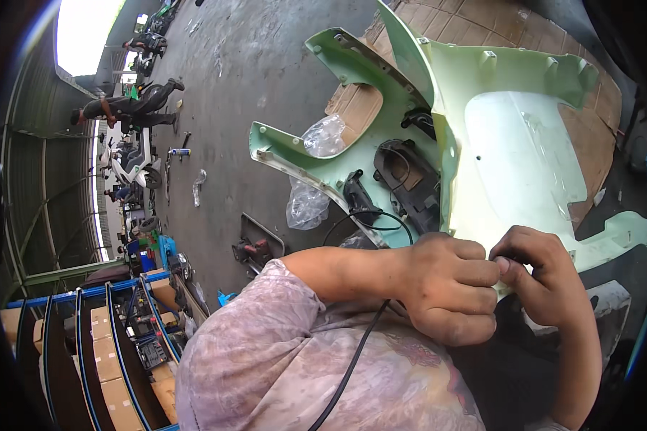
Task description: The person retrieves a plastic body panel from a cardboard box, gathers fasteners from a tray, and installs the panel onto a light-colored motor scooter. The person positions the panel, inserts screws by hand, and tightens them to secure the bodywork to the vehicle frame.
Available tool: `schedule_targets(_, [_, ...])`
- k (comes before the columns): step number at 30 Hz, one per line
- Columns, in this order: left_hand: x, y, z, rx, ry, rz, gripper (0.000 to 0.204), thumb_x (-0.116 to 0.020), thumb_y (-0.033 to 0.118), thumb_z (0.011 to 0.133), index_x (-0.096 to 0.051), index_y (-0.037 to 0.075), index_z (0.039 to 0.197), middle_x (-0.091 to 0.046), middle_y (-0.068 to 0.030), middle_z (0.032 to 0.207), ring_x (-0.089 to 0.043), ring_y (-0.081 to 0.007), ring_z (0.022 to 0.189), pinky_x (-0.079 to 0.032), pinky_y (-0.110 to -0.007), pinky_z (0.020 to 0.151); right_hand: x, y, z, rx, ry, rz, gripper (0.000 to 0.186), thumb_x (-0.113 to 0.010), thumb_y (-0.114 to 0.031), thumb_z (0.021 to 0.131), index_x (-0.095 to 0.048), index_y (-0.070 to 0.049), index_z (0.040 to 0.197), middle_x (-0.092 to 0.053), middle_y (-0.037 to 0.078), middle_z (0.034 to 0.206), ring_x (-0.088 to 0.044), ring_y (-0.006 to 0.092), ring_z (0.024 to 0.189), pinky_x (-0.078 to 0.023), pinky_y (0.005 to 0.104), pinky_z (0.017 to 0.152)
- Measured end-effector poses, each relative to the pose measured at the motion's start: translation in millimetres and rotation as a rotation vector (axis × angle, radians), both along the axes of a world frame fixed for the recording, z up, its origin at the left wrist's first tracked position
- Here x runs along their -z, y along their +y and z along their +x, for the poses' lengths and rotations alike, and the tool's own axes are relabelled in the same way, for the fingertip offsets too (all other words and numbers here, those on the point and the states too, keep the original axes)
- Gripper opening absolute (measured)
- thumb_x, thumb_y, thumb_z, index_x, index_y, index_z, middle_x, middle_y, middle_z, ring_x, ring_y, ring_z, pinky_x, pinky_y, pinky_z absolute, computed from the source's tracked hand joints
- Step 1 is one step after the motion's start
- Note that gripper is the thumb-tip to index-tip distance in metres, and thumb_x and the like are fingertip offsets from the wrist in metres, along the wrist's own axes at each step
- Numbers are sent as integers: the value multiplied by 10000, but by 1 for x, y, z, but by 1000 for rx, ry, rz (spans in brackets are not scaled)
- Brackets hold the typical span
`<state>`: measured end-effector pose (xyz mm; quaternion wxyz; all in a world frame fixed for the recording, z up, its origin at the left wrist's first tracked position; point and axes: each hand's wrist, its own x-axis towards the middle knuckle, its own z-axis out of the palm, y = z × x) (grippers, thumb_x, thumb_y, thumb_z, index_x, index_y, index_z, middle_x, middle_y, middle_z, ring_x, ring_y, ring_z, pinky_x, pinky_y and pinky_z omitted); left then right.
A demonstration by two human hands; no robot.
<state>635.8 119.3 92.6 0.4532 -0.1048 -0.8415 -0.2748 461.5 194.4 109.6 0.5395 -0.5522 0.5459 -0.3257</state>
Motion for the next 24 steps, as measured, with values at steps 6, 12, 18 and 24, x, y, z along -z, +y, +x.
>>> schedule_targets(6, [-6,-2,-2,-7,-6,16,140,-573,192,751,-544,79,829,-475,-5,695,-516,-181,633,-426,-302,519,-22,6,-8,-129,201,-187,370,-679,-152,626,-601,3,953,-585,158,884,-599,331,814,-484,387,719])
schedule_targets(12, [-4,-2,-3,48,24,48,140,-574,188,748,-539,76,823,-470,-7,689,-504,-189,621,-446,-319,542,-23,15,4,-283,549,-213,570,-729,-165,518,-598,-21,1053,-590,139,1006,-592,320,931,-502,396,795])
schedule_targets(18, [-9,-6,8,50,-67,12,145,-571,184,760,-532,72,844,-469,-8,690,-505,-189,625,-421,-314,530,-18,2,-3,-267,238,-186,443,-678,-184,652,-599,-1,1047,-586,160,986,-585,329,896,-489,392,788])
schedule_targets(24, [-15,-7,5,77,-102,-8,150,-593,161,746,-540,79,860,-481,-5,686,-493,-170,607,-379,-295,498,-14,-1,-7,-146,-71,-36,268,-533,-186,866,-621,25,1007,-592,168,901,-584,319,852,-467,379,772])
